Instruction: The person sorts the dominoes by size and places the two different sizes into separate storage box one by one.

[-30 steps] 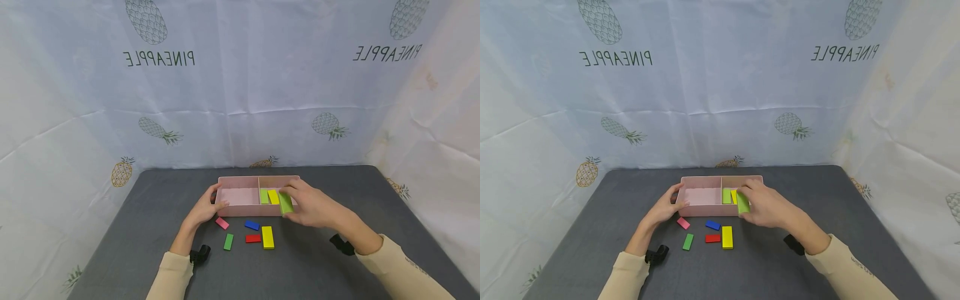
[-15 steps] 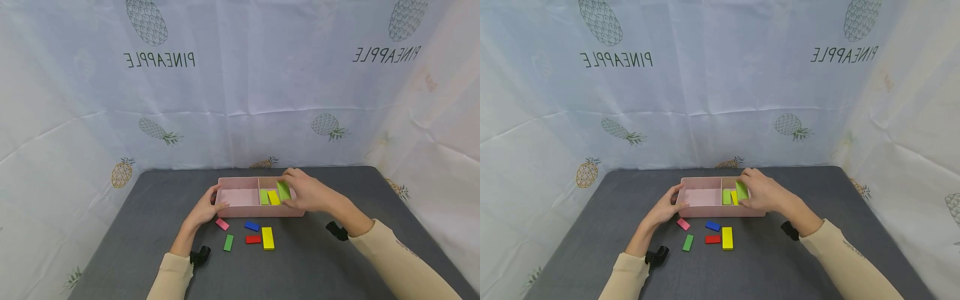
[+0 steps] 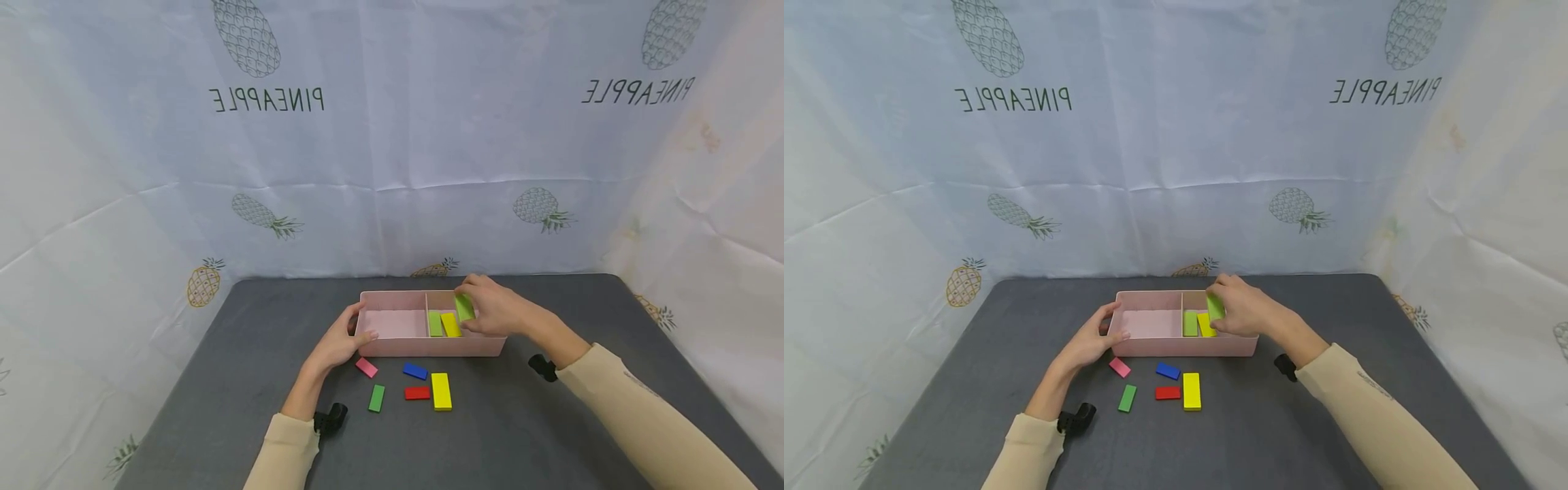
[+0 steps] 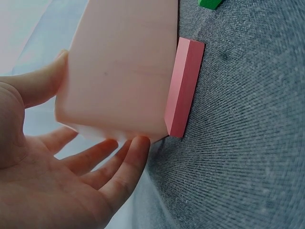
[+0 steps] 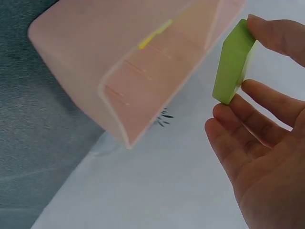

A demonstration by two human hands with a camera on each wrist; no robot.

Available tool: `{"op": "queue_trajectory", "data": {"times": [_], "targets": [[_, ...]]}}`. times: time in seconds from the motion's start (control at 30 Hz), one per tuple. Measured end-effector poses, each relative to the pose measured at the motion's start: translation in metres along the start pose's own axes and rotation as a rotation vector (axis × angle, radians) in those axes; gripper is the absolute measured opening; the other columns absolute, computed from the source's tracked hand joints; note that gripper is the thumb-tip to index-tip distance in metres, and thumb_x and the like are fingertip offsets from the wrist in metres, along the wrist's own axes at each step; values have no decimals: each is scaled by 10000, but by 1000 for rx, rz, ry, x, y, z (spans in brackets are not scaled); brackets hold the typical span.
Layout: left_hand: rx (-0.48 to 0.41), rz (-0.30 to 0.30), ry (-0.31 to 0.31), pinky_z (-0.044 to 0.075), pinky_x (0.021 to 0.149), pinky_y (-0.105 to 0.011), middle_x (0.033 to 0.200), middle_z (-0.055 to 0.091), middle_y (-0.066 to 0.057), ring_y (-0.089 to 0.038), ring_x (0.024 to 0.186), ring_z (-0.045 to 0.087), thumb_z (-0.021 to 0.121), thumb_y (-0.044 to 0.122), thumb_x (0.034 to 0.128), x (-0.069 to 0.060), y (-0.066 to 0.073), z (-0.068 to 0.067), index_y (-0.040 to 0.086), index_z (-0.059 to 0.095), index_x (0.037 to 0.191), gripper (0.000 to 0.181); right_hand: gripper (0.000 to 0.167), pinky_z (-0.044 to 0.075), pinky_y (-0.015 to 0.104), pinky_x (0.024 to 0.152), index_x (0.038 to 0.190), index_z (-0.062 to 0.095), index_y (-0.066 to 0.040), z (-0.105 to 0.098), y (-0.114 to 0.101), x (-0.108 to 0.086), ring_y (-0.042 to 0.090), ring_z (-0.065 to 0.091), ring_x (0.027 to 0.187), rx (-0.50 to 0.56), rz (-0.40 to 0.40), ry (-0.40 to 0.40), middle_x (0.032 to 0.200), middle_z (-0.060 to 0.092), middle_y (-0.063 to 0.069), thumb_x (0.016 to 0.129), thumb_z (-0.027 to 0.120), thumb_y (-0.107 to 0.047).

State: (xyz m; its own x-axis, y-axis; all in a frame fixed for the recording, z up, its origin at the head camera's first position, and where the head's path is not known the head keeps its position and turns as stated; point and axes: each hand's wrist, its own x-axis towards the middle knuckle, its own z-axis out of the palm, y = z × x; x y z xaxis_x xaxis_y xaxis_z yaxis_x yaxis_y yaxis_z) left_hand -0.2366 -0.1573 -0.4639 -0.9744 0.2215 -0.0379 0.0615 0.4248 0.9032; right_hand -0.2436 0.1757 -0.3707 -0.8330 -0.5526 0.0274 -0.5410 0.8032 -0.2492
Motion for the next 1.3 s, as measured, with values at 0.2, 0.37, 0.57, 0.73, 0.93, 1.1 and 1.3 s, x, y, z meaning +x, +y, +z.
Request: {"op": "queue_trajectory", "data": {"times": [0.2,0.37,0.57,0.73,0.93,1.1,1.3], "targets": [[-1,2,3,403,1062,-610,1582,355,-208,-466,1396,408,728,211,949,1,-1,0,76,316,1584,770,580,519,458,866,1335,624,-20,11,9,10,277,516,1072,-4,68,-80,1252,556,125,839,821,-247],[-2,0,6,402,1058,-616,1579,360,-209,-472,1391,411,734,201,945,0,-1,0,76,329,1580,763,582,518,463,847,1345,624,-48,19,16,17,265,518,1047,2,100,-135,1221,554,110,836,816,-255],[8,-1,3,391,1065,-623,1584,355,-209,-477,1395,402,731,208,948,-2,1,0,80,327,1582,763,579,504,476,850,1336,633,-68,29,23,24,256,527,1011,14,118,-178,1169,560,90,827,820,-271],[-6,11,-1,401,1060,-615,1585,349,-217,-472,1396,408,727,200,951,-2,2,-1,69,316,1586,767,564,490,513,915,1324,646,-75,38,30,28,273,545,1051,6,120,-192,1242,574,117,830,827,-276],[-3,16,-3,399,1063,-614,1584,349,-225,-479,1399,401,730,199,947,-2,3,-1,61,313,1586,776,542,439,571,1021,1318,649,-77,47,36,31,314,547,1195,7,100,-204,1348,563,144,839,833,-250],[7,15,-4,399,1061,-620,1575,355,-235,-489,1390,405,735,203,940,-2,1,-1,57,321,1579,776,519,466,515,1022,1309,656,-81,50,35,33,285,552,1169,14,109,-213,1325,577,120,845,830,-237],[9,6,8,391,1066,-626,1573,364,-227,-484,1389,408,749,225,925,-2,2,-1,70,342,1573,781,489,486,457,998,1267,676,-63,53,35,35,230,569,1067,19,87,-210,1234,605,81,843,838,-245]]}}
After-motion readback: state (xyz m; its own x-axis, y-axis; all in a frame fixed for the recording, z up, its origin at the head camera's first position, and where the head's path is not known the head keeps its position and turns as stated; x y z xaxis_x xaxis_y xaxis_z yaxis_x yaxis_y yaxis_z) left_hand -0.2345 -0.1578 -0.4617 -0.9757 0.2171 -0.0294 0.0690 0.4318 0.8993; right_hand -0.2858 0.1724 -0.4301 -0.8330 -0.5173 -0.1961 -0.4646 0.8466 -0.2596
